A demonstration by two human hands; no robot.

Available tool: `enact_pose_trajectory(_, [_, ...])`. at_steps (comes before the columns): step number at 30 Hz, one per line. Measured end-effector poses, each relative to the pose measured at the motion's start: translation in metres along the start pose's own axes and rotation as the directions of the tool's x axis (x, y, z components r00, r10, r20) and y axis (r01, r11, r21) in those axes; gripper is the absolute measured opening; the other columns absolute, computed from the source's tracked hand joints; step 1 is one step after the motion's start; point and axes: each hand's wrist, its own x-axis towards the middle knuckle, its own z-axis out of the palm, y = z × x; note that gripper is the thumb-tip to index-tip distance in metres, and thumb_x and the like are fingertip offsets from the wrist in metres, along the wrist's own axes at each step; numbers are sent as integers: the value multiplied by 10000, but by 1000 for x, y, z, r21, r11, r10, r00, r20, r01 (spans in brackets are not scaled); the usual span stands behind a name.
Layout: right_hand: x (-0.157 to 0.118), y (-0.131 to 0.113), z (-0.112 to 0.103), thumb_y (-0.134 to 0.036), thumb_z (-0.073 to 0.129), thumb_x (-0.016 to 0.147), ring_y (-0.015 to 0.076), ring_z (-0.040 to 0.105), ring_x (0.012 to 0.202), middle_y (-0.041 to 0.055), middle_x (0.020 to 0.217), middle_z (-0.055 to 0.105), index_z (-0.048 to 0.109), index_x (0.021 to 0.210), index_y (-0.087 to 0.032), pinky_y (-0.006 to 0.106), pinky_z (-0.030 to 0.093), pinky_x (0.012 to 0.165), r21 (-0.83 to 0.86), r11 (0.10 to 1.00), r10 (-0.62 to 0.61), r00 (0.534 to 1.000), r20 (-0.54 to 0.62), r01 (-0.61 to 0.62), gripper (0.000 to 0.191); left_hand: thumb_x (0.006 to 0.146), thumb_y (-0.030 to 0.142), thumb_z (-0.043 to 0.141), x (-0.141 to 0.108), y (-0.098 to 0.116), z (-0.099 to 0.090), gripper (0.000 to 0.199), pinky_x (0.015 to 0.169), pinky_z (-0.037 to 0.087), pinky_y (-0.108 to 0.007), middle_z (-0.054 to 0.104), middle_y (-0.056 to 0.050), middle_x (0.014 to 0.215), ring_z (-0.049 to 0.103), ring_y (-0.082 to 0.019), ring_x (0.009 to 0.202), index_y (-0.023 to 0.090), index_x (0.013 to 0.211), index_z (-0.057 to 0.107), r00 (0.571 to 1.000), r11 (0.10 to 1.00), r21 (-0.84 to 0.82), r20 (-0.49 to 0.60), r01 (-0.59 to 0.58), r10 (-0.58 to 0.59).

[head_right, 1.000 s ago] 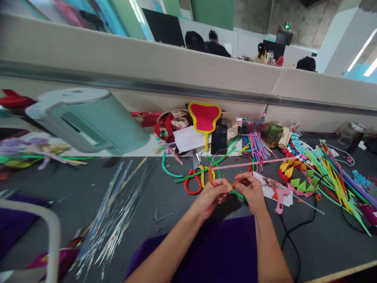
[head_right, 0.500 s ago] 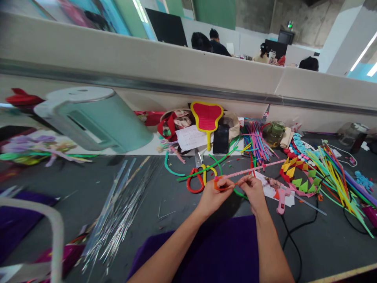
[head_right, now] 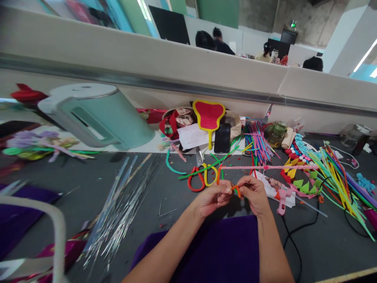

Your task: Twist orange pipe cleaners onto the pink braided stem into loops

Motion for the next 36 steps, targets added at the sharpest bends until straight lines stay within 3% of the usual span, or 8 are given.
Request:
enact_pose_trajectory(4, [0, 2, 3, -359, 791, 657, 87, 473, 535, -7, 728, 575, 704, 802, -212, 211, 375, 475, -57, 998, -41, 999, -18, 40, 224, 565, 167, 687, 0, -2, 2, 106, 383, 158, -174, 422, 59, 378, 259, -21, 345, 132, 547, 588, 1000, 1000, -24, 1, 0, 0])
enact_pose_trajectory(7, [1, 3, 5, -420, 746, 696, 94, 459, 542, 0, 746, 558, 693, 763, -203, 222, 363, 479, -110, 992, -70, 997, -44, 64, 234, 559, 185, 702, 0, -3, 6, 129, 390, 156, -173, 419, 62, 383, 269, -23, 351, 133, 552, 583, 996, 999, 29, -82, -32, 34])
enact_pose_trajectory(12, [3, 7, 9, -362, 706, 748, 80, 428, 515, -16, 708, 539, 660, 747, -198, 210, 324, 474, -115, 990, -104, 982, -158, 86, 171, 587, 255, 724, -1, -2, 18, 195, 416, 201, -196, 473, 42, 462, 326, -46, 402, 141, 533, 576, 948, 949, 254, -207, -184, 240])
enact_pose_trajectory(18, [6, 15, 5, -372, 695, 740, 88, 391, 505, -34, 607, 513, 597, 672, -186, 215, 305, 468, -215, 974, -142, 942, -305, 77, 221, 668, 233, 672, -2, -7, 26, 181, 579, 335, -246, 501, 4, 539, 425, -130, 562, 177, 509, 608, 770, 633, 684, -163, -362, 617])
enact_pose_trajectory(23, [4, 21, 4, -361, 679, 733, 88, 365, 525, -59, 587, 455, 541, 650, -191, 216, 317, 501, -355, 929, -247, 889, -386, 104, 234, 700, 203, 644, -2, -17, 24, 207, 607, 324, -254, 462, -4, 567, 419, -150, 587, 212, 502, 586, 721, 436, 830, -59, -349, 690])
enact_pose_trajectory(26, [4, 19, 8, -345, 666, 743, 91, 381, 530, -58, 583, 445, 536, 638, -192, 210, 323, 493, -367, 926, -244, 883, -401, 89, 227, 698, 205, 627, 0, -16, 24, 210, 580, 330, -250, 490, -2, 549, 428, -139, 565, 196, 496, 574, 754, 510, 791, -95, -339, 650])
enact_pose_trajectory(31, [5, 9, 15, -298, 697, 707, 69, 408, 479, -44, 672, 532, 632, 876, -214, 194, 315, 440, -41, 999, -30, 949, -315, 17, 200, 620, 260, 685, 2, -9, 21, 158, 441, 266, -207, 485, 33, 483, 378, -77, 439, 152, 552, 592, 872, 852, 455, -269, -260, 410])
enact_pose_trajectory(36, [3, 4, 13, -230, 687, 681, 77, 444, 499, -27, 680, 577, 672, 822, -211, 201, 340, 463, 7, 1000, -12, 957, -291, 14, 143, 581, 220, 690, 4, -11, 16, 145, 382, 197, -180, 449, 58, 418, 319, -32, 359, 140, 543, 574, 950, 971, 181, -242, -156, 198])
